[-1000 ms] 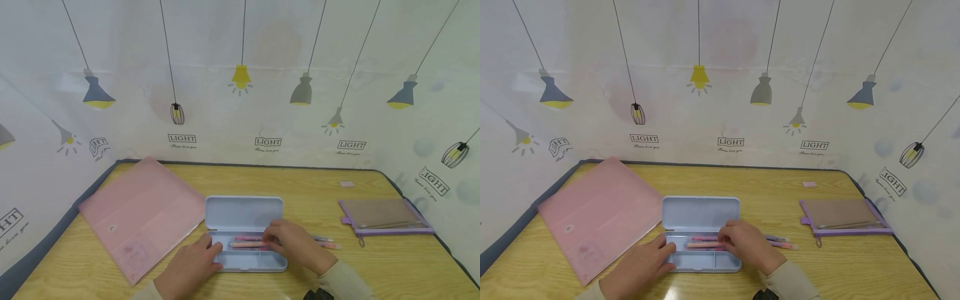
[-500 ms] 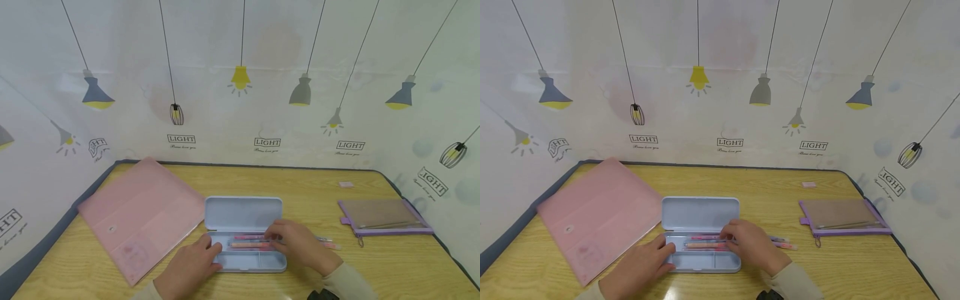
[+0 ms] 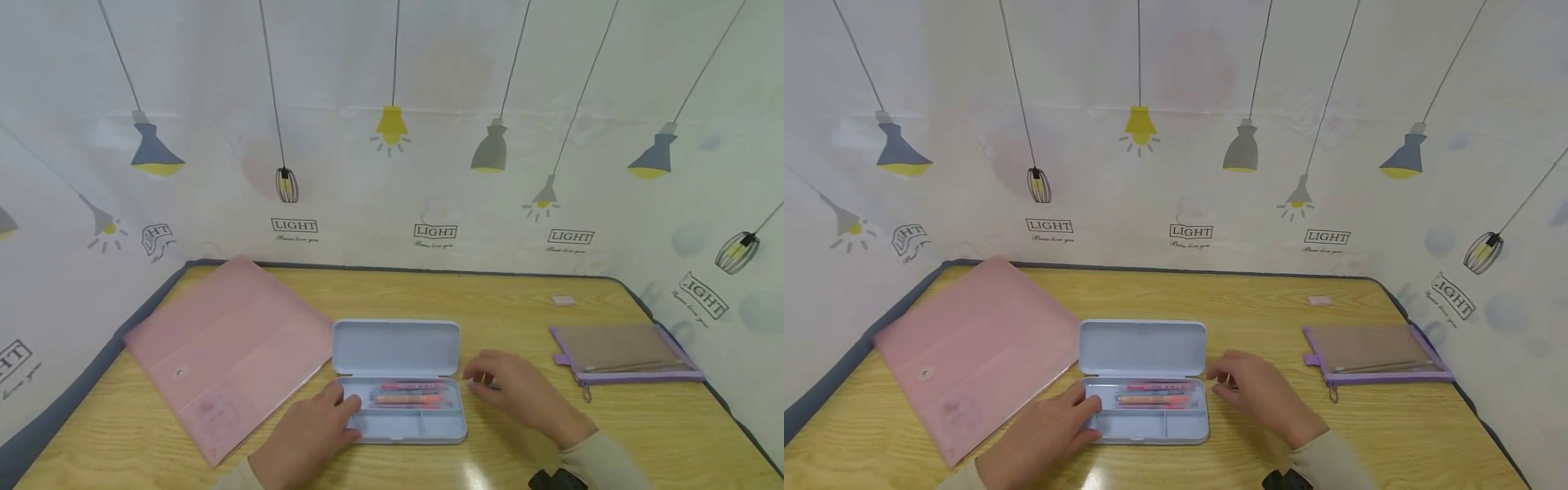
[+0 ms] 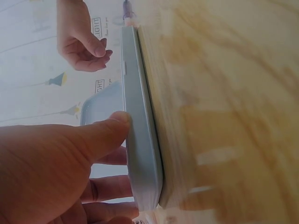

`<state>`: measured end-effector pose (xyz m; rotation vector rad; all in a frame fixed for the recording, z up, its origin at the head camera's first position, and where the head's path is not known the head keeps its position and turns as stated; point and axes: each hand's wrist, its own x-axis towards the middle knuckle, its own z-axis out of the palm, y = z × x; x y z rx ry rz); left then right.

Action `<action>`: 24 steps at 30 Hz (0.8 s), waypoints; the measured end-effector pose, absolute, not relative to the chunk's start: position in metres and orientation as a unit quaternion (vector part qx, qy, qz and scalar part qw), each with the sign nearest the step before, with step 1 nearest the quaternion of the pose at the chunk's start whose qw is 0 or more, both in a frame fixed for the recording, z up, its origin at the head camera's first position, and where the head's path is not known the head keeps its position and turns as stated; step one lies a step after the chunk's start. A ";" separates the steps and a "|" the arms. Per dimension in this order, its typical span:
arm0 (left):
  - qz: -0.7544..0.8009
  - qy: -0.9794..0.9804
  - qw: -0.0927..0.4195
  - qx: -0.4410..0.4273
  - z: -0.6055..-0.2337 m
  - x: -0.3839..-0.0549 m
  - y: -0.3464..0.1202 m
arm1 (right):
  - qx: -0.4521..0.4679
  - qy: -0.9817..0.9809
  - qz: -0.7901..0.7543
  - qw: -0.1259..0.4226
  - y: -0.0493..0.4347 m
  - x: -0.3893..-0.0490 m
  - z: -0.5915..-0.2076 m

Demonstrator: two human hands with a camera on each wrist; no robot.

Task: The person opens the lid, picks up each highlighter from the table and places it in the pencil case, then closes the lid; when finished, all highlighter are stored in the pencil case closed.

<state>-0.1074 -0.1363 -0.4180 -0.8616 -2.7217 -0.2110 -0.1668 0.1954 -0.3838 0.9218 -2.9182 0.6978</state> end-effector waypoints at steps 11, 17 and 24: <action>-0.071 -0.938 0.152 -0.303 -0.419 -0.108 -0.137 | 0.268 -0.941 0.208 0.011 0.231 -0.173 -0.394; -0.074 -0.938 0.148 -0.303 -0.418 -0.108 -0.137 | 0.229 -0.950 0.210 -0.004 0.254 -0.170 -0.399; -0.073 -0.937 0.156 -0.302 -0.417 -0.108 -0.136 | 0.221 -0.955 0.198 0.000 0.274 -0.166 -0.404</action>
